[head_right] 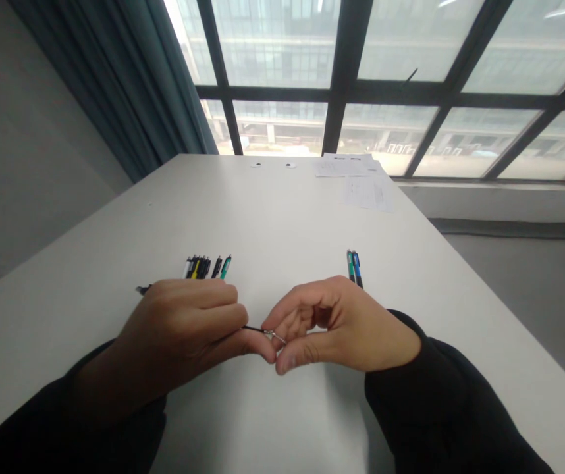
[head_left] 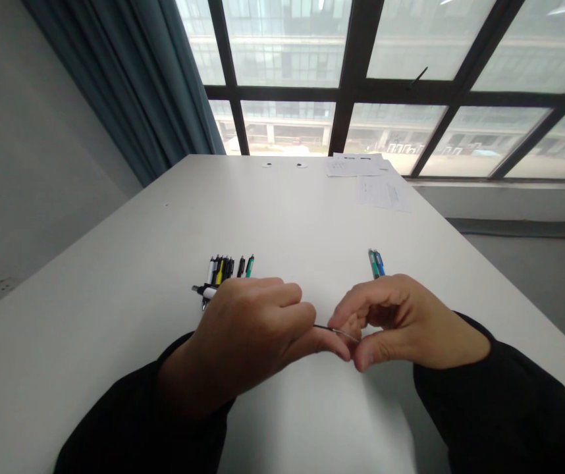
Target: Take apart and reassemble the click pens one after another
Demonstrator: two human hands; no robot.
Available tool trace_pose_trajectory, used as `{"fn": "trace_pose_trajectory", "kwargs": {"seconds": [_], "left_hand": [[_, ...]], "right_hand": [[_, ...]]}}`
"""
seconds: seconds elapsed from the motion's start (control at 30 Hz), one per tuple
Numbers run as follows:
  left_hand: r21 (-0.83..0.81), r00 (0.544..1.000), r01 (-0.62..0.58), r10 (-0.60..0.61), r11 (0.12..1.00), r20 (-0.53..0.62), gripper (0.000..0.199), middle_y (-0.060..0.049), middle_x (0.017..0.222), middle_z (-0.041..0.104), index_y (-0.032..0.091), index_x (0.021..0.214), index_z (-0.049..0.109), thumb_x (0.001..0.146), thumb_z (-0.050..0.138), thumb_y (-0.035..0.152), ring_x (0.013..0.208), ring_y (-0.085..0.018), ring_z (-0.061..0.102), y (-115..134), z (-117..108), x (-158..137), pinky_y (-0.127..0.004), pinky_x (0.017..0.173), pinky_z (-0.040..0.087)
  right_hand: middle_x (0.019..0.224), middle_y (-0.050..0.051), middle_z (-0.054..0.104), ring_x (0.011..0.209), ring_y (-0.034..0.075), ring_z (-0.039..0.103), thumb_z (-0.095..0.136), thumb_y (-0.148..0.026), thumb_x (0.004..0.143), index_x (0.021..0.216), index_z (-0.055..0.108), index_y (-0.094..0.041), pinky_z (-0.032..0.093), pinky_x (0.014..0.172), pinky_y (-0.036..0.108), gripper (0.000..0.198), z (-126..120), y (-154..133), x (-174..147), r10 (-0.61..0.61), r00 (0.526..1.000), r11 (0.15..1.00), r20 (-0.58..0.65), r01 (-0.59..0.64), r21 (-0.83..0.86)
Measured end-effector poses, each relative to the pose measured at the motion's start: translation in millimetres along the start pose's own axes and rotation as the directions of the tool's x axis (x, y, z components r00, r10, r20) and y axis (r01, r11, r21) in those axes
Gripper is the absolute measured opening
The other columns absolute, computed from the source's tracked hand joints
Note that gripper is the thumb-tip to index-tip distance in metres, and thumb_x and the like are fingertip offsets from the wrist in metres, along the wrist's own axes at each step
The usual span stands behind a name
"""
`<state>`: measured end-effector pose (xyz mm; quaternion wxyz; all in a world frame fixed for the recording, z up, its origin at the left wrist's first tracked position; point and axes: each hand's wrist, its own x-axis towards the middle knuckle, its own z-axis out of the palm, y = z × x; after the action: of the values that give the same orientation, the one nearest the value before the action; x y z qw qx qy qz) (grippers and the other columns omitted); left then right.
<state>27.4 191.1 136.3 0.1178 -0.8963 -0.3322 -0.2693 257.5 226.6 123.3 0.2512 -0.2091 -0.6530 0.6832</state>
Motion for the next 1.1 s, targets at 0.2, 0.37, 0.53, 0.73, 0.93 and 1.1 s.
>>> {"fn": "trace_pose_trajectory", "kwargs": {"seconds": [0.2,0.37,0.53,0.73,0.93,1.1], "left_hand": [[0.014,1.0,-0.022,0.022,1.0,0.012,0.057,0.004,0.05,0.042,0.016,0.052,0.05,0.093,0.055,0.056,0.046,-0.009,0.035,-0.7,-1.4,0.5,-0.028,0.048,0.02],[0.021,0.999,-0.036,0.036,0.999,0.006,0.057,0.003,0.05,0.042,0.017,0.052,0.05,0.093,0.055,0.055,0.046,-0.009,0.036,-1.0,-3.3,1.9,-0.028,0.049,0.021],[0.023,0.999,-0.045,0.044,0.999,0.007,0.057,0.003,0.05,0.041,0.017,0.052,0.049,0.093,0.055,0.055,0.046,-0.009,0.035,0.1,-3.9,3.0,-0.028,0.049,0.021],[-0.002,0.997,0.018,-0.018,1.0,0.078,0.057,0.003,0.052,0.044,0.017,0.055,0.05,0.095,0.05,0.057,0.048,-0.01,0.038,-5.6,0.2,-0.7,-0.029,0.05,0.019],[-0.171,0.917,0.349,-0.299,0.921,0.265,0.054,0.003,0.058,0.048,0.017,0.062,0.049,0.101,0.04,0.054,0.053,-0.011,0.039,-19.9,24.6,-6.9,-0.028,0.054,0.022],[-0.55,0.768,0.64,-0.484,0.537,0.421,0.05,0.003,0.06,0.046,0.018,0.065,0.046,0.101,0.037,0.051,0.058,-0.011,0.042,-4.6,48.4,-29.3,-0.025,0.057,0.031]], "right_hand": [[0.078,0.001,0.075,0.068,0.01,0.069,0.092,-0.019,0.063,0.095,0.073,-0.013,0.058,0.069,0.021,0.038,-1.7,3.1,-1.5,-0.013,1.0,1.0,0.014,0.013,0.002],[0.076,0.0,0.071,0.068,0.009,0.065,0.094,-0.021,0.06,0.092,0.069,-0.012,0.055,0.068,0.022,0.041,-2.9,3.3,-2.1,0.01,1.0,1.0,0.029,-0.009,-0.013],[0.076,0.0,0.069,0.068,0.01,0.062,0.093,-0.022,0.061,0.088,0.062,-0.014,0.052,0.068,0.024,0.043,0.0,2.0,-3.5,0.008,0.998,1.0,0.07,-0.007,-0.016],[0.073,-0.002,0.065,0.065,0.011,0.06,0.087,-0.031,0.071,0.088,0.053,-0.019,0.049,0.067,0.026,0.04,-2.8,2.8,-4.3,0.044,0.996,0.988,0.077,-0.032,-0.152],[0.068,-0.004,0.057,0.057,0.011,0.048,0.077,-0.034,0.079,0.09,0.051,-0.021,0.034,0.055,0.025,0.031,-12.9,47.5,3.4,0.084,0.988,0.574,-0.133,-0.157,-0.804],[0.065,-0.004,0.057,0.057,0.013,0.048,0.078,-0.044,0.077,0.091,0.054,-0.02,0.029,0.056,0.026,0.037,-7.9,100.0,-2.6,0.223,0.951,0.438,-0.216,-0.296,-0.849]]}}
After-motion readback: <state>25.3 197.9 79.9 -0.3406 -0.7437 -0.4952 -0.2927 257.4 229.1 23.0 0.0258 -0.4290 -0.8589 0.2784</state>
